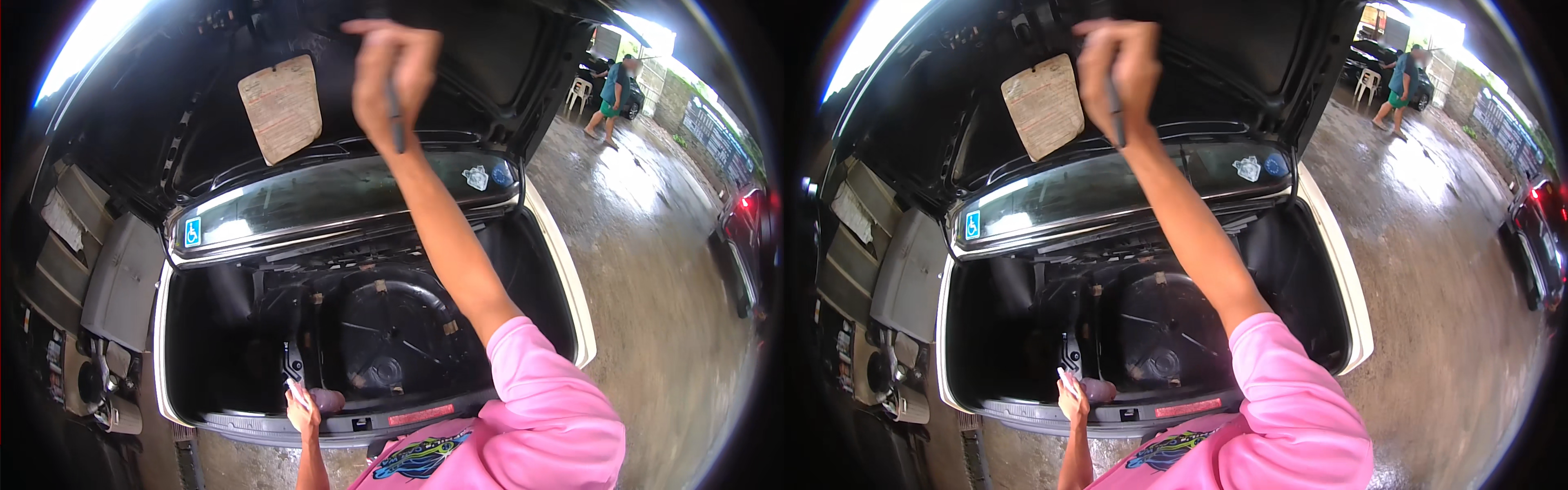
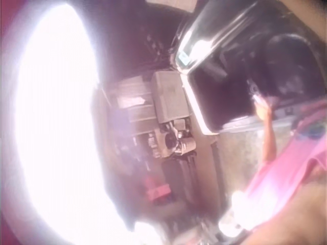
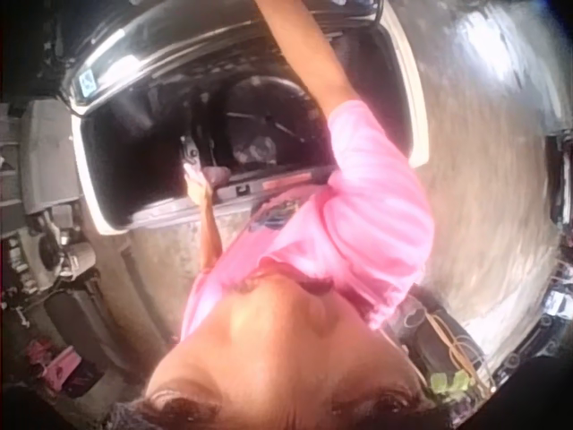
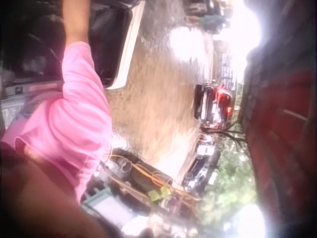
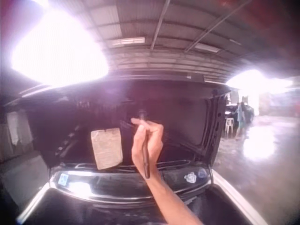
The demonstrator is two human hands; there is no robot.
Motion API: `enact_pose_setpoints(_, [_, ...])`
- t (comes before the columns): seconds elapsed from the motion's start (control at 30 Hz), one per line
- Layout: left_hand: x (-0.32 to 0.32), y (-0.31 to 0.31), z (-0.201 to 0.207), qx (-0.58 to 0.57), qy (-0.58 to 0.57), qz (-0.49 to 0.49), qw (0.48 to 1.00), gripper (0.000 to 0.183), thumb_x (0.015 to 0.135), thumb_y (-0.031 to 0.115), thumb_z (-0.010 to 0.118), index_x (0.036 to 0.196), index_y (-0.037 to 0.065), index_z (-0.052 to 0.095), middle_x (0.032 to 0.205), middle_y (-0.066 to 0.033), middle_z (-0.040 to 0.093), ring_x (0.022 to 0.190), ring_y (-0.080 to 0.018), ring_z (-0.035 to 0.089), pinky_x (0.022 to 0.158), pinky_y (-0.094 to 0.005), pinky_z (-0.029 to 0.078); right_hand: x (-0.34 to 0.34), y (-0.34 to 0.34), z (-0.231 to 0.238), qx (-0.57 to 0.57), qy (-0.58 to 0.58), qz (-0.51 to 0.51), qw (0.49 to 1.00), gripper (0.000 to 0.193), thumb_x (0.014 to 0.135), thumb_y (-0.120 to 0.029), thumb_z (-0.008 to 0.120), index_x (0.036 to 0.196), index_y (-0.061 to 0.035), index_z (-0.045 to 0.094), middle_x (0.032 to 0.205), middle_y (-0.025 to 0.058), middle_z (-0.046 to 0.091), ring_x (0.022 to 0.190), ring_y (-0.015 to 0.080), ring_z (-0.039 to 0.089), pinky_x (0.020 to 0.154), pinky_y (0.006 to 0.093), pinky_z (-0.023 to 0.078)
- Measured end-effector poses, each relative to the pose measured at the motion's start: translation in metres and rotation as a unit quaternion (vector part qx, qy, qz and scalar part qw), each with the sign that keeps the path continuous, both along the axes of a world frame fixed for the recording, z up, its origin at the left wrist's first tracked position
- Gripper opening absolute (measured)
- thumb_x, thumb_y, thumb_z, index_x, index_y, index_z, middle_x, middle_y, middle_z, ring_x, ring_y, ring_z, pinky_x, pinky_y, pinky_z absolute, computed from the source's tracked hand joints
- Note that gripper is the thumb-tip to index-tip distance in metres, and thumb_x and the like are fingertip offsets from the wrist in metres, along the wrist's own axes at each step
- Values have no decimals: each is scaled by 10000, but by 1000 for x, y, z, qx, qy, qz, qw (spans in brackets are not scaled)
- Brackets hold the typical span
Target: The person cleans the interior lid of a car trunk by spraying a pink liquid from a bottle and scrubbing the surface with a brush.
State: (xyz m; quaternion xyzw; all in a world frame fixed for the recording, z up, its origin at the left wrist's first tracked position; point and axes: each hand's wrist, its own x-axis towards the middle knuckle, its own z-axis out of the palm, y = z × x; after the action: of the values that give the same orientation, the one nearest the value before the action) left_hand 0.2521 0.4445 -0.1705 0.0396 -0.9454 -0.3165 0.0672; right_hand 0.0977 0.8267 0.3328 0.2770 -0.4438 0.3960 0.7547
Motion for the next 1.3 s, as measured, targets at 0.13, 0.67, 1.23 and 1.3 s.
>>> enact_pose_setpoints(0.13, [-7,9,0,10,6,3,1000,439,965,395,501,1238,61,581,1122,-215,647,941,-444,656,808,-507,519,21,58,5,-37,39,-74,996,169,1013,-161,534,1000,-31,427,904,136,689,643,111,571,604,277,471])
enact_pose_setpoints(0.67, [0,5,4,-10,16,27,999,504,977,450,472,1216,17,573,1066,-258,668,940,-460,655,812,-518,513,90,123,-5,7,-109,-113,988,163,1017,-164,529,963,-17,482,888,135,733,642,61,558,589,231,460])
enact_pose_setpoints(1.23, [-3,21,13,28,-8,0,1000,505,971,455,501,1233,25,543,1002,-250,678,925,-442,665,807,-485,524,144,268,25,-131,1,-198,971,174,1045,-195,471,998,-30,444,896,137,719,755,100,549,736,263,469])
enact_pose_setpoints(1.3, [1,3,1,5,22,52,998,516,971,464,498,1225,17,548,1019,-249,681,934,-441,668,805,-490,523,122,229,3,-13,-58,-141,988,164,1035,-174,489,954,-38,446,891,125,714,726,91,542,723,259,464])
